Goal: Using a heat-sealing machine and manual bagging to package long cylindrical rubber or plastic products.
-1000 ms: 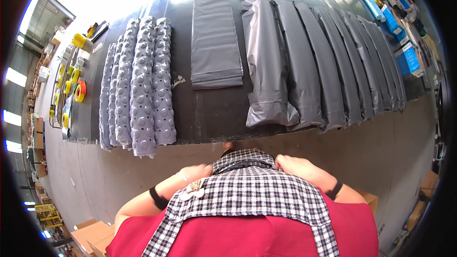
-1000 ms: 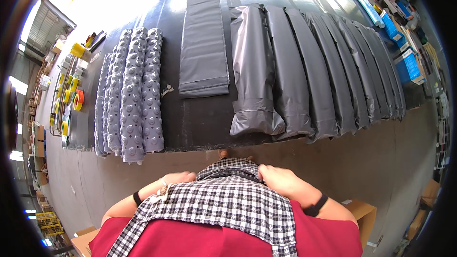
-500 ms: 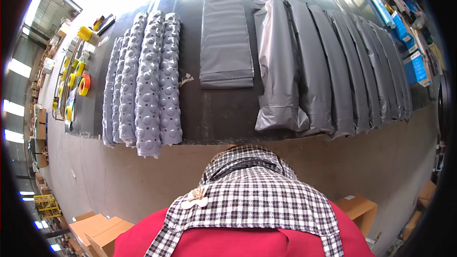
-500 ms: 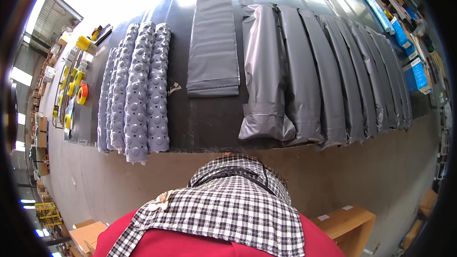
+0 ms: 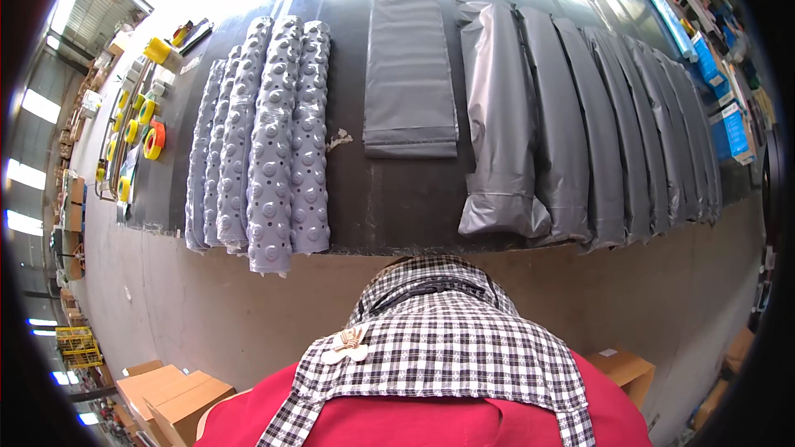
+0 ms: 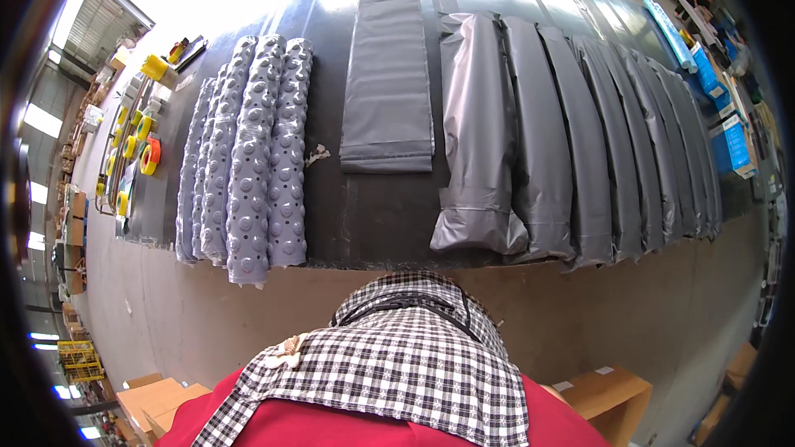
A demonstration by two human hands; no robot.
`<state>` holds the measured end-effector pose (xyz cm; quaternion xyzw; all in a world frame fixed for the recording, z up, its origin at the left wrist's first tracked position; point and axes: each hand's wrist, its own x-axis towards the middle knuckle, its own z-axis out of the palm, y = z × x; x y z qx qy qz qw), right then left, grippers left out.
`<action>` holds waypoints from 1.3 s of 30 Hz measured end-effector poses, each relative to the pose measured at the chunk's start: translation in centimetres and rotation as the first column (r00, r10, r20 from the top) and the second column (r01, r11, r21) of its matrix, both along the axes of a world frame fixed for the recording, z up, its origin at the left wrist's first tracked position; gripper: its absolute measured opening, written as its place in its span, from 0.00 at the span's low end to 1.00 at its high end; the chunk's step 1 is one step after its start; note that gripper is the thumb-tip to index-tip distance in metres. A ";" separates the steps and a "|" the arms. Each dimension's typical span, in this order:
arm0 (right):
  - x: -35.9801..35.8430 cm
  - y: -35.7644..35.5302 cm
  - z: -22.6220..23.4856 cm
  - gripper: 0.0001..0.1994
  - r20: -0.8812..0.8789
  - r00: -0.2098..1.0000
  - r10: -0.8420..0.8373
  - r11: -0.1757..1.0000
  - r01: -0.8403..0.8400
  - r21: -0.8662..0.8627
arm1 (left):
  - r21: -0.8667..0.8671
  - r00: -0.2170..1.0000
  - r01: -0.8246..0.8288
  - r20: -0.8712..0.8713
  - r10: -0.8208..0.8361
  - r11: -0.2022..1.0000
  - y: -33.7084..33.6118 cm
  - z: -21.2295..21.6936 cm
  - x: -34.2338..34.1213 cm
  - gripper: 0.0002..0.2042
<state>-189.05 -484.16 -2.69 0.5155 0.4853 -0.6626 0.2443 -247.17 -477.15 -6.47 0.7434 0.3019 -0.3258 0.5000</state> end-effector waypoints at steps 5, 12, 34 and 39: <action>-3.2 8.7 6.5 0.07 0.226 0.954 0.195 0.940 -0.248 0.236 | 0.086 0.973 -0.131 -0.179 0.145 0.988 7.7 10.3 5.4 0.09; -12.4 23.9 5.5 0.13 -0.360 0.930 0.067 0.539 0.270 0.798 | 0.722 0.742 -0.663 0.599 0.301 0.197 17.2 15.6 3.3 0.13; -51.8 42.5 -10.6 0.48 -0.752 0.444 -0.486 0.170 0.893 0.418 | 0.761 0.276 -0.632 0.398 0.875 -0.147 30.5 0.6 -33.9 0.45; -58.9 47.5 -8.6 0.50 -0.676 0.599 -0.429 0.098 0.775 0.624 | 0.759 0.356 -0.642 0.422 0.834 -0.111 34.1 -0.2 -42.8 0.36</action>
